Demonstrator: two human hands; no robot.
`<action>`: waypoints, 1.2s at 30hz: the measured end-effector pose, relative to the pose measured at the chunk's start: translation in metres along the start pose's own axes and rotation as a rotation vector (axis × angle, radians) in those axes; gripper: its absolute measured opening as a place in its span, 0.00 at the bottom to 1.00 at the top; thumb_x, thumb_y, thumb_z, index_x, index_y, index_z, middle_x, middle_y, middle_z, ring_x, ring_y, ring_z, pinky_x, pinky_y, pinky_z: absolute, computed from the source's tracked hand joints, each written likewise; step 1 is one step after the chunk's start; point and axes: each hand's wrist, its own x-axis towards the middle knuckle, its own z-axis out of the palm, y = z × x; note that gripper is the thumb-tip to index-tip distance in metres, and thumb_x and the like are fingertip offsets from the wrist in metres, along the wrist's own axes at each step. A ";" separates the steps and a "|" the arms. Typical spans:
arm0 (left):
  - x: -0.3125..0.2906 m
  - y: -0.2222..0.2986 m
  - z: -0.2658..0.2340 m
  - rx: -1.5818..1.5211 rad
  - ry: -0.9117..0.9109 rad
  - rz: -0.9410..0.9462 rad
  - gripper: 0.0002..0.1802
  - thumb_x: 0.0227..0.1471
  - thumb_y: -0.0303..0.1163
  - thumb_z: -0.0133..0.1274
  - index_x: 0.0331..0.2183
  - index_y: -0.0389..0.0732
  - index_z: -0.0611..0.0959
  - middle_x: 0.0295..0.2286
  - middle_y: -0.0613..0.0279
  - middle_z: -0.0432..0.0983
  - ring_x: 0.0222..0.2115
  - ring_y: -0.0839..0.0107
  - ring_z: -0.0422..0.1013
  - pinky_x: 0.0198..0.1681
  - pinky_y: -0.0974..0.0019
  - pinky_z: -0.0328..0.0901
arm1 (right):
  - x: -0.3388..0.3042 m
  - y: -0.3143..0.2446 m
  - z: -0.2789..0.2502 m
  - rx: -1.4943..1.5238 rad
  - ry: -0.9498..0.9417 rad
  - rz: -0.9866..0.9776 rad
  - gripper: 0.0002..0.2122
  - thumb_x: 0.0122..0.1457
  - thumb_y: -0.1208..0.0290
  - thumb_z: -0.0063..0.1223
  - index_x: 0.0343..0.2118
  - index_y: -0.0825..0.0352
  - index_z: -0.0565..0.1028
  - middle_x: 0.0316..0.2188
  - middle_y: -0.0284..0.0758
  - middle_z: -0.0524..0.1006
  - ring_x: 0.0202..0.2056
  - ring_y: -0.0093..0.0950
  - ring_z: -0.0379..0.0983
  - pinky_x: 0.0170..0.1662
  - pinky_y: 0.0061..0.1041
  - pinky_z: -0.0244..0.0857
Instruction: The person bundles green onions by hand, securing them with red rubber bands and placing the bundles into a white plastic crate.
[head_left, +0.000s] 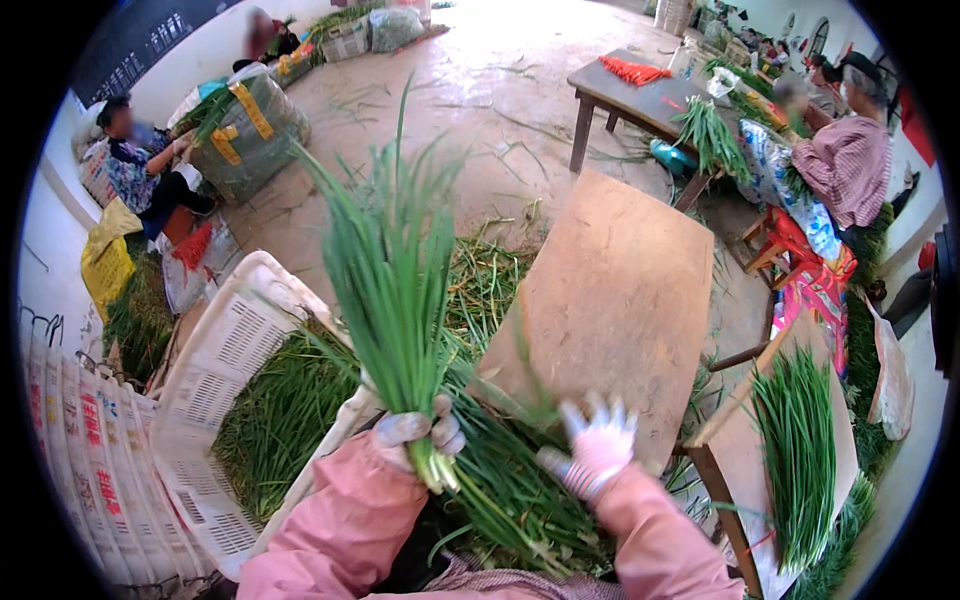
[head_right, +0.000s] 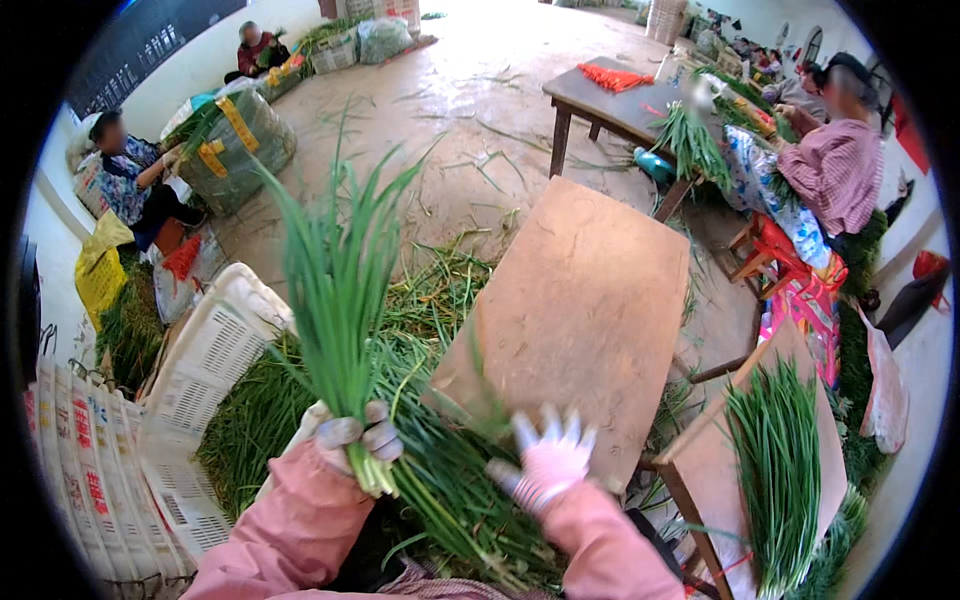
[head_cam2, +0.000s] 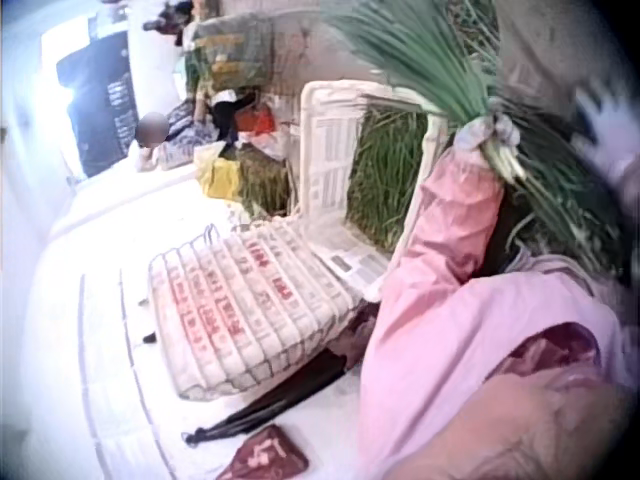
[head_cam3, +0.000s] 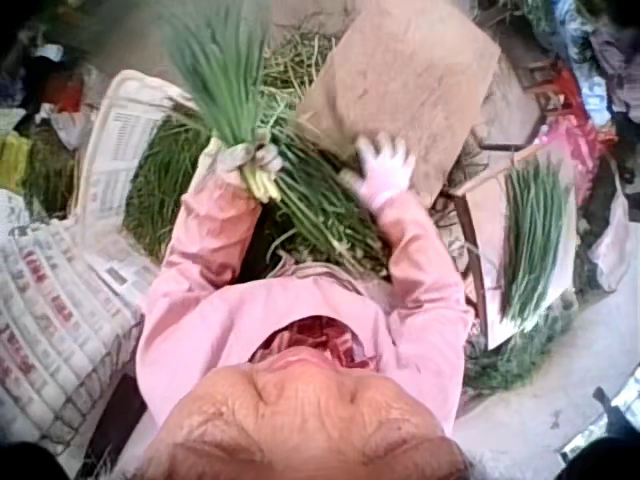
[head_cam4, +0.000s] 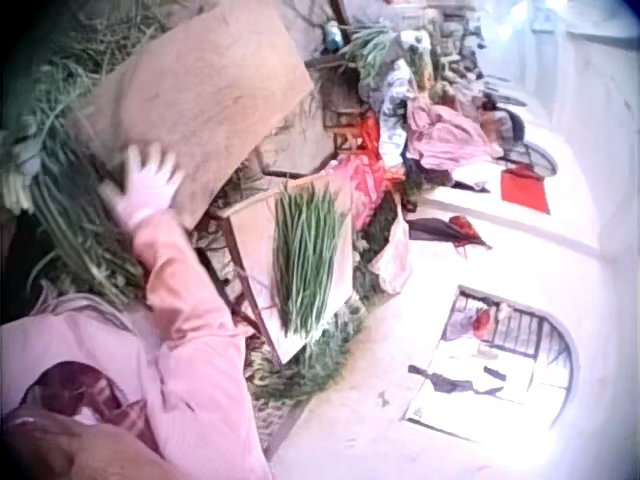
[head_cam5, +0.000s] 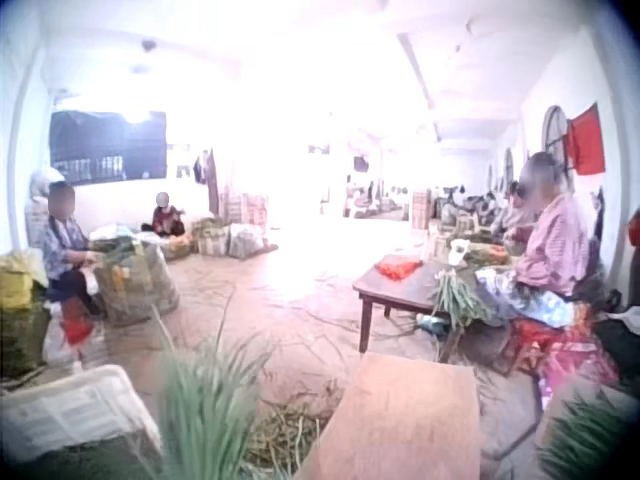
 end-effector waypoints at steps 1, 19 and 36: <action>-0.004 -0.002 -0.009 -0.023 -0.048 -0.009 0.19 0.36 0.26 0.57 0.36 0.41 0.75 0.28 0.65 0.72 0.21 0.72 0.62 0.24 0.66 0.56 | -0.029 -0.025 0.005 -0.040 -0.097 -0.060 0.37 0.44 0.41 0.51 0.57 0.54 0.57 0.59 0.43 0.53 0.59 0.49 0.45 0.57 0.58 0.36; -0.058 -0.125 0.060 0.781 -0.498 -0.043 0.36 0.33 0.15 0.59 0.49 0.41 0.72 0.44 0.65 0.71 0.49 0.67 0.64 0.48 0.63 0.63 | -0.114 -0.014 -0.061 1.530 0.093 -0.493 0.40 0.40 0.61 0.68 0.56 0.66 0.59 0.48 0.32 0.68 0.48 0.26 0.64 0.52 0.27 0.57; 0.156 -0.218 0.074 -0.023 -0.187 -0.751 0.17 0.48 0.39 0.52 0.42 0.45 0.77 0.42 0.61 0.74 0.43 0.66 0.68 0.52 0.57 0.60 | -0.010 0.083 -0.083 1.749 0.755 0.009 0.19 0.47 0.77 0.61 0.44 0.69 0.70 0.37 0.32 0.75 0.36 0.22 0.71 0.40 0.23 0.66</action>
